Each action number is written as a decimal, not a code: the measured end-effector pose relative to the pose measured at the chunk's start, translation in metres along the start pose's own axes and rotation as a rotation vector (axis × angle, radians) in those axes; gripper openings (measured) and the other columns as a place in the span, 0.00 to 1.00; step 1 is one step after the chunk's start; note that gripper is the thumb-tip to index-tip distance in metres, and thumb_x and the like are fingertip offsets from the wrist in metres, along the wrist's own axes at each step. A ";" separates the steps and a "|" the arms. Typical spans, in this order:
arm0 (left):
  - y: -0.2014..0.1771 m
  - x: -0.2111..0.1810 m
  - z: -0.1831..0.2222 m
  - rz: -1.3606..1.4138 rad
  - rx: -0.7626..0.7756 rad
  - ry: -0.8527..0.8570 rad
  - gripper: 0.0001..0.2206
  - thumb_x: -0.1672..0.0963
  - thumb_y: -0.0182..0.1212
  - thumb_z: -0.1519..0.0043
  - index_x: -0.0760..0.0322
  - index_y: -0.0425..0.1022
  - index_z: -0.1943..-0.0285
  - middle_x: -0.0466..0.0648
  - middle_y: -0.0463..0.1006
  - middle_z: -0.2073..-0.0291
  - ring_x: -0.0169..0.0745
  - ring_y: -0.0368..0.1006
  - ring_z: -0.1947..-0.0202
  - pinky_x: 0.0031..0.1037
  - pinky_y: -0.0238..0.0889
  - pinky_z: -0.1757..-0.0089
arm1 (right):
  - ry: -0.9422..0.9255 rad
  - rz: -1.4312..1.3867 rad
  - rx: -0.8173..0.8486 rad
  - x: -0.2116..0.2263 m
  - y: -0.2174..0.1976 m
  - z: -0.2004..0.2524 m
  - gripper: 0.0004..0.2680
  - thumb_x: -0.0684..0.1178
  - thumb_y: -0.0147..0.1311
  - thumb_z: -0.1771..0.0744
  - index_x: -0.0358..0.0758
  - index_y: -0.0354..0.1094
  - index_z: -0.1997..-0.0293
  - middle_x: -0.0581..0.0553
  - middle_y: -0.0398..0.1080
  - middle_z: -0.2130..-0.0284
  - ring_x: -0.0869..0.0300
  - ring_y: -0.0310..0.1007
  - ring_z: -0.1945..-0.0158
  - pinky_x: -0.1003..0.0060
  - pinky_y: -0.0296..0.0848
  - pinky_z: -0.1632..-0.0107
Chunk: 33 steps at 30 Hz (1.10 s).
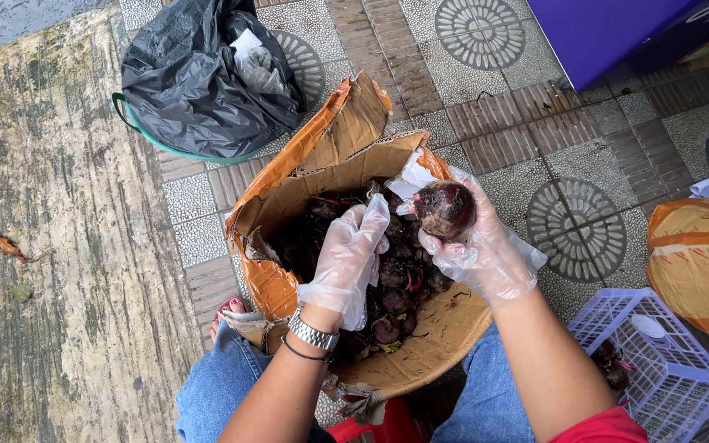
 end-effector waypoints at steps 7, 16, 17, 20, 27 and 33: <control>0.013 -0.042 0.032 -0.093 -0.001 0.160 0.34 0.47 0.58 0.37 0.47 0.49 0.22 0.52 0.74 0.65 0.35 0.70 0.71 0.22 0.71 0.68 | -0.086 0.097 -0.163 0.011 0.014 0.000 0.29 0.76 0.49 0.37 0.37 0.71 0.48 0.26 0.66 0.82 0.58 0.57 0.91 0.74 0.51 0.92; 0.046 -0.023 0.043 -0.003 0.387 0.006 0.40 0.48 0.62 0.39 0.56 0.43 0.20 0.47 0.76 0.76 0.22 0.59 0.86 0.13 0.64 0.83 | -0.192 0.151 -0.392 0.014 0.012 0.017 0.17 0.63 0.57 0.34 0.38 0.73 0.53 0.34 0.78 0.65 0.53 0.73 0.78 0.70 0.71 0.82; 0.039 -0.018 0.036 0.075 0.363 -0.025 0.37 0.48 0.60 0.37 0.56 0.46 0.20 0.45 0.76 0.77 0.23 0.61 0.88 0.14 0.64 0.85 | -0.190 0.180 -0.345 0.012 0.013 0.017 0.19 0.66 0.54 0.34 0.37 0.72 0.56 0.31 0.76 0.69 0.49 0.72 0.80 0.71 0.65 0.86; 0.022 -0.028 0.028 0.186 0.201 -0.014 0.32 0.49 0.56 0.35 0.58 0.50 0.22 0.44 0.74 0.78 0.24 0.62 0.90 0.17 0.63 0.87 | -0.180 0.200 -0.246 0.012 0.023 0.014 0.22 0.70 0.50 0.34 0.36 0.70 0.59 0.26 0.71 0.76 0.47 0.67 0.86 0.74 0.55 0.91; 0.000 -0.011 0.025 0.239 -0.069 -0.161 0.21 0.46 0.55 0.35 0.62 0.73 0.43 0.44 0.70 0.77 0.28 0.57 0.86 0.20 0.54 0.83 | -0.348 0.161 0.136 0.027 0.007 0.019 0.26 0.69 0.47 0.34 0.30 0.64 0.45 0.17 0.70 0.61 0.35 0.75 0.76 0.69 0.67 0.89; 0.008 -0.025 0.023 0.061 -0.047 0.115 0.35 0.47 0.61 0.38 0.54 0.49 0.24 0.50 0.73 0.76 0.32 0.59 0.91 0.24 0.57 0.88 | -0.661 0.766 0.389 0.039 0.087 0.074 0.18 0.53 0.45 0.31 0.36 0.58 0.36 0.37 0.68 0.41 0.51 0.67 0.38 0.56 0.72 0.42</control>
Point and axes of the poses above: each hand's wrist, its own z-axis away from the middle knuckle, its own y-axis out of the palm, x = y × z, the point moved 9 cm from there along -z, towards the middle knuckle
